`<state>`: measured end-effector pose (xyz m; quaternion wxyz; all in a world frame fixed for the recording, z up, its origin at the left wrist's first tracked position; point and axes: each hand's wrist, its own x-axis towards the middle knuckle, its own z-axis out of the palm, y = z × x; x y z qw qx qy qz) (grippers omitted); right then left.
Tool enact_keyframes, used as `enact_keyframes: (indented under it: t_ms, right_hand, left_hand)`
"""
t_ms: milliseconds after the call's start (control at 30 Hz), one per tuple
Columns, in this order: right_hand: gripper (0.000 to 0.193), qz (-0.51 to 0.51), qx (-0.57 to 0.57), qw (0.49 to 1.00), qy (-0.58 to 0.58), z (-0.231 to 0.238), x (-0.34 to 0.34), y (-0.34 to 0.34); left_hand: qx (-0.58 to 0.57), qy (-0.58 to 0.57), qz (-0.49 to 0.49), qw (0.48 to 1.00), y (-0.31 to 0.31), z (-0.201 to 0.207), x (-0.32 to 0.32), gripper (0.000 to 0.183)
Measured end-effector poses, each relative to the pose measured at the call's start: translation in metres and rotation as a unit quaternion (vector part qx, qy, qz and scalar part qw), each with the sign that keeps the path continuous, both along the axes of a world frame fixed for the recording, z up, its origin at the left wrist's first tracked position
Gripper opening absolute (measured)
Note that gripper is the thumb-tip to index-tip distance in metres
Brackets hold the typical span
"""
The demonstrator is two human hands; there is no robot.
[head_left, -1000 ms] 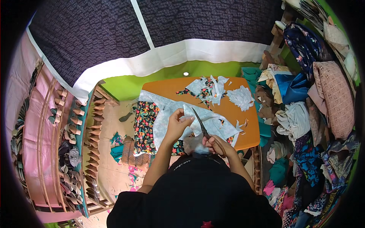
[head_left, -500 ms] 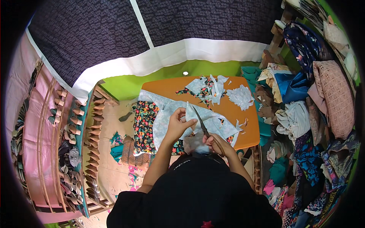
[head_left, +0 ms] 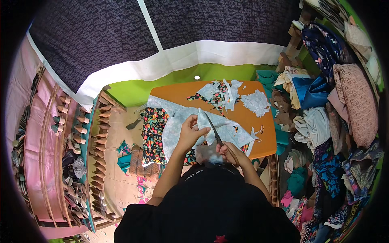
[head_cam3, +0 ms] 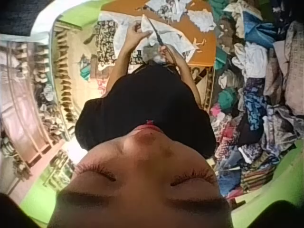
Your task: Cutting pieces of floral and solid-colored fabric using large scissors on a wooden table.
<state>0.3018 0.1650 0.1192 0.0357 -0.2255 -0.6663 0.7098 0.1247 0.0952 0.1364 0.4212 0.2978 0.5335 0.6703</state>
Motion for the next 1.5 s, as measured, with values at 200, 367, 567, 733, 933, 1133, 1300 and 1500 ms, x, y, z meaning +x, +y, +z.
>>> enact_keyframes:
  t_ms: [200, 367, 567, 733, 933, 1133, 1300, 1500]
  right_hand:
    - [0.072, -0.003, 0.004, 1.000, -0.020, -0.013, 0.001, 0.001]
    - [0.085, -0.010, 0.159, 0.987, -0.003, -0.035, -0.002, 0.005]
    - [0.082, -0.015, 0.191, 0.981, -0.023, -0.023, -0.003, 0.001]
    - [0.068, -0.026, 0.239, 0.970, -0.013, -0.010, -0.004, 0.002]
    - [0.050, -0.047, 0.279, 0.959, -0.017, -0.006, -0.003, 0.000]
    - [0.041, -0.043, 0.269, 0.959, -0.072, -0.001, -0.002, -0.002]
    - [0.027, -0.017, 0.118, 0.993, 0.011, -0.003, 0.002, 0.003]
    - [0.024, 0.032, -0.162, 0.986, 0.033, -0.012, 0.001, 0.003]
  left_hand:
    - [0.012, 0.002, 0.004, 1.000, 0.001, 0.003, 0.001, 0.035]
    - [0.016, 0.001, 0.011, 1.000, 0.002, 0.002, 0.001, 0.036]
    - [0.011, -0.011, 0.009, 1.000, 0.002, 0.003, 0.000, 0.035]
    - [0.010, -0.014, 0.002, 1.000, 0.001, 0.001, -0.002, 0.034]
    - [-0.004, 0.023, 0.013, 1.000, 0.004, -0.001, -0.011, 0.023]
    - [0.000, 0.025, 0.053, 0.998, 0.006, 0.000, -0.023, 0.013]
    - [-0.013, 0.022, 0.036, 0.999, 0.004, 0.003, -0.018, 0.012]
    - [-0.017, -0.003, 0.009, 1.000, 0.002, 0.003, -0.010, 0.015]
